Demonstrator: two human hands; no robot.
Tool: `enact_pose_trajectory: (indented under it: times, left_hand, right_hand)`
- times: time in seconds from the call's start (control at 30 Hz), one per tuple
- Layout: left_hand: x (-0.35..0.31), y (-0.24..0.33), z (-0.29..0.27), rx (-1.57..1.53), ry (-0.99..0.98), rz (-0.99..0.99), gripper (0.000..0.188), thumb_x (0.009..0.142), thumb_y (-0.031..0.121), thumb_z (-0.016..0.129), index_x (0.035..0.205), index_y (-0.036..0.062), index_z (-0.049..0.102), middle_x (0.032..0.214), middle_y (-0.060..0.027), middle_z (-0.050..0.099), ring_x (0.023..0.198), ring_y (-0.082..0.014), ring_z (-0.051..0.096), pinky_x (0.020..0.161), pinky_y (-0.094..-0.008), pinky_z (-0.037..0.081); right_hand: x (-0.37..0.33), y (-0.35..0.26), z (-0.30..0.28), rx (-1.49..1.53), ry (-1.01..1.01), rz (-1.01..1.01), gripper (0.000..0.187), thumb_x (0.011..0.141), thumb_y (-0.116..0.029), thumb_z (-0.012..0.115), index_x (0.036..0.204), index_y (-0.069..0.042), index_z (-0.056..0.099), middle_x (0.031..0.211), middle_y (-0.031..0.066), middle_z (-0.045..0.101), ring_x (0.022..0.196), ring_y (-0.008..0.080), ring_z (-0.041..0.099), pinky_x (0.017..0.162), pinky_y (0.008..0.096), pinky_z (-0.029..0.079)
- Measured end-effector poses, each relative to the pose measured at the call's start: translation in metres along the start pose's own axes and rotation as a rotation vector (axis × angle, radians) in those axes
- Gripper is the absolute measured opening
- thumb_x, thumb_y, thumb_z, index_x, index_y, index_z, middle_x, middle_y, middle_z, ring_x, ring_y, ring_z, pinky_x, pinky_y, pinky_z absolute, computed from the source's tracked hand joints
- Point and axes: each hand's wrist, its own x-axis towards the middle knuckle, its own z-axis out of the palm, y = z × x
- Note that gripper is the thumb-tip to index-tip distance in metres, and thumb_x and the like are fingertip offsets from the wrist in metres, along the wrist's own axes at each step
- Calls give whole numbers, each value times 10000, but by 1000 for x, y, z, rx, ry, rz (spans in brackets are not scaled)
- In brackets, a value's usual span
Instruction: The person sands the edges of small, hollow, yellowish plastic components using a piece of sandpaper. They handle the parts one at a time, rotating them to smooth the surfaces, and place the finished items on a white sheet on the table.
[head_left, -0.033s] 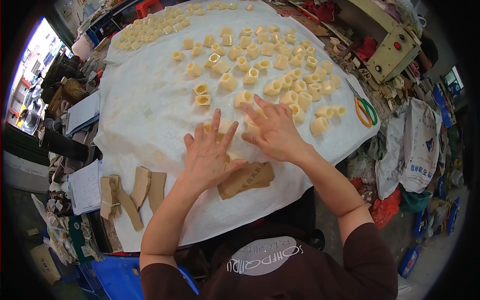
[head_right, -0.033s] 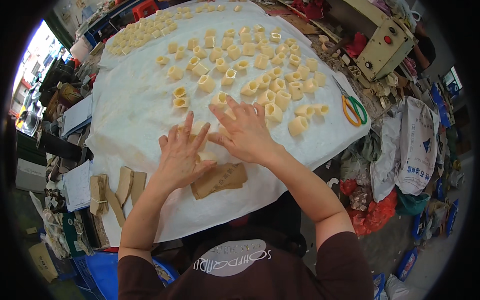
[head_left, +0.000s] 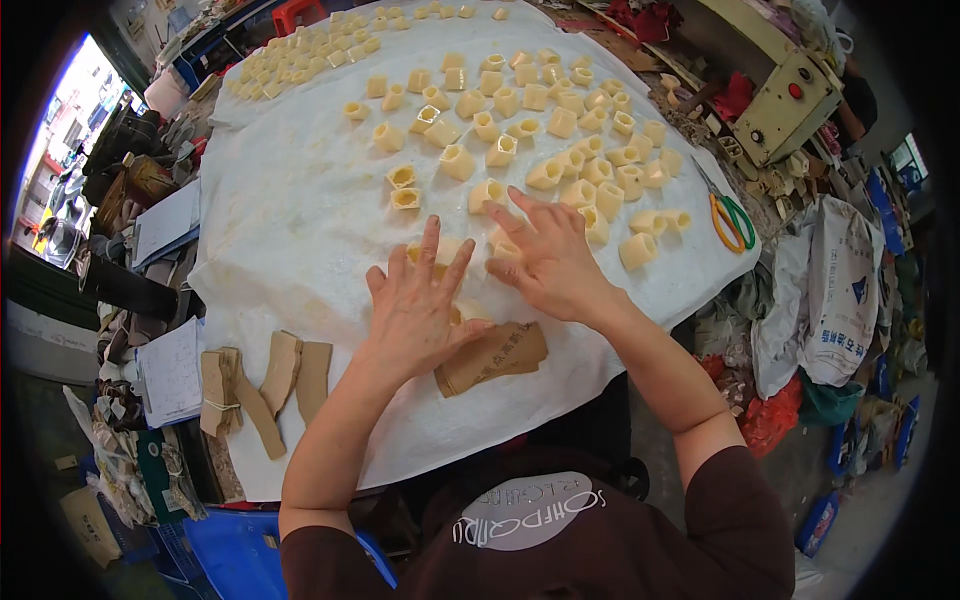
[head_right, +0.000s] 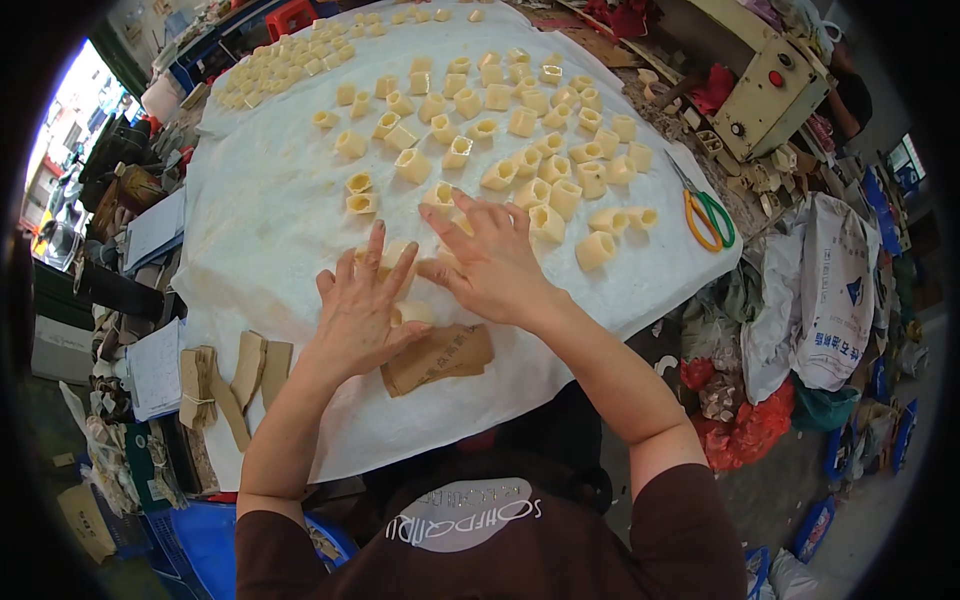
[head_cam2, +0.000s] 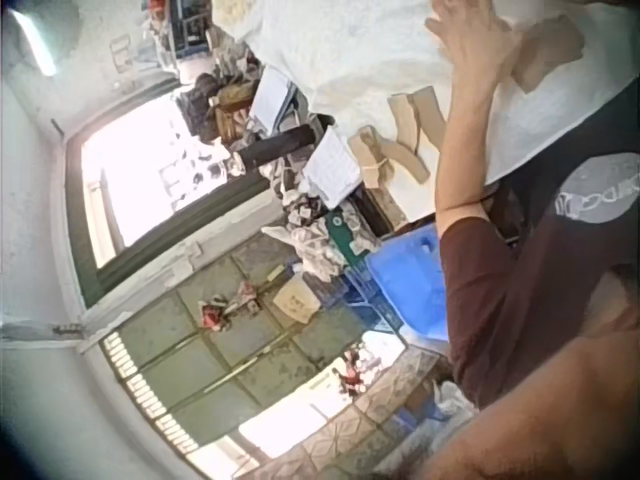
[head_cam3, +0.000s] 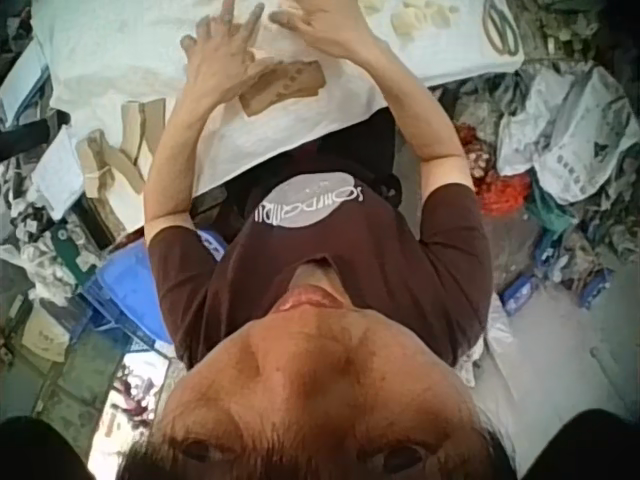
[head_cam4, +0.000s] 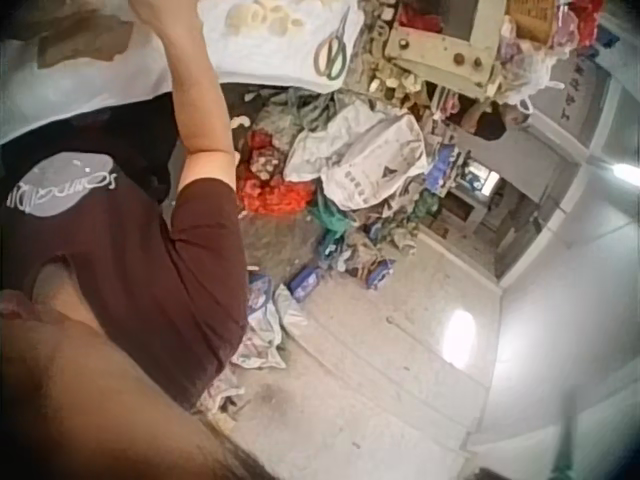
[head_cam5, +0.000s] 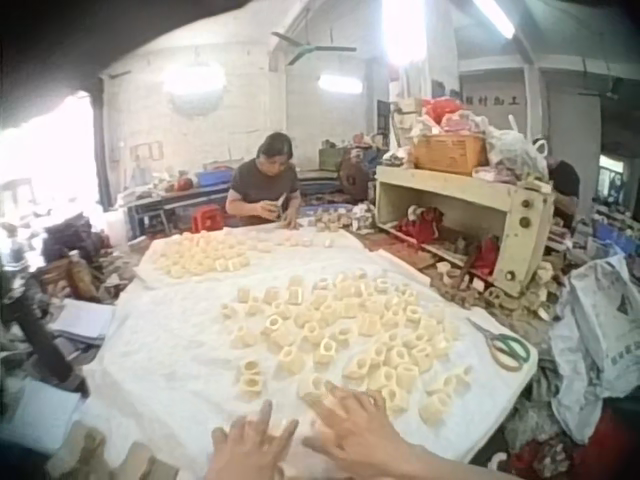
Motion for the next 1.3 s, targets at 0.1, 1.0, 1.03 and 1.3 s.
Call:
enact_pose_trajectory:
  times: [0.1, 1.0, 1.03, 1.3]
  left_hand:
    - [1, 6, 0, 31, -7, -36, 877, 630, 546, 679, 1368, 235, 323, 1436, -191, 167, 1275, -435, 177, 907, -570, 256]
    - [-21, 3, 27, -681, 506, -46, 471, 847, 82, 479, 1303, 92, 360, 1363, -116, 324, 1300, -251, 268, 1072, -420, 158]
    - [-22, -3, 28, -796, 586, -84, 470, 849, 67, 470, 1303, 76, 350, 1360, -119, 318, 1295, -242, 277, 1072, -401, 180]
    - [-53, -5, 7, -1416, 637, -297, 344, 858, 39, 441, 1200, 7, 421, 1206, -115, 462, 1167, -201, 421, 972, -327, 310]
  right_hand:
    - [-3, -1, -11, 225, 214, -37, 430, 838, -302, 568, 1206, -100, 481, 1184, 149, 465, 1050, 324, 446, 901, 457, 295]
    - [-90, -15, -23, 190, -239, -174, 240, 648, -159, 704, 860, -95, 612, 1169, 42, 517, 1127, 222, 439, 926, 376, 327]
    - [-89, -19, -25, 188, -228, -159, 246, 645, -162, 709, 860, -94, 610, 1178, 46, 510, 1135, 225, 433, 926, 375, 326]
    - [-84, -40, -18, 277, -309, -269, 239, 636, -154, 700, 836, -83, 589, 1097, 49, 515, 1027, 227, 462, 840, 351, 388]
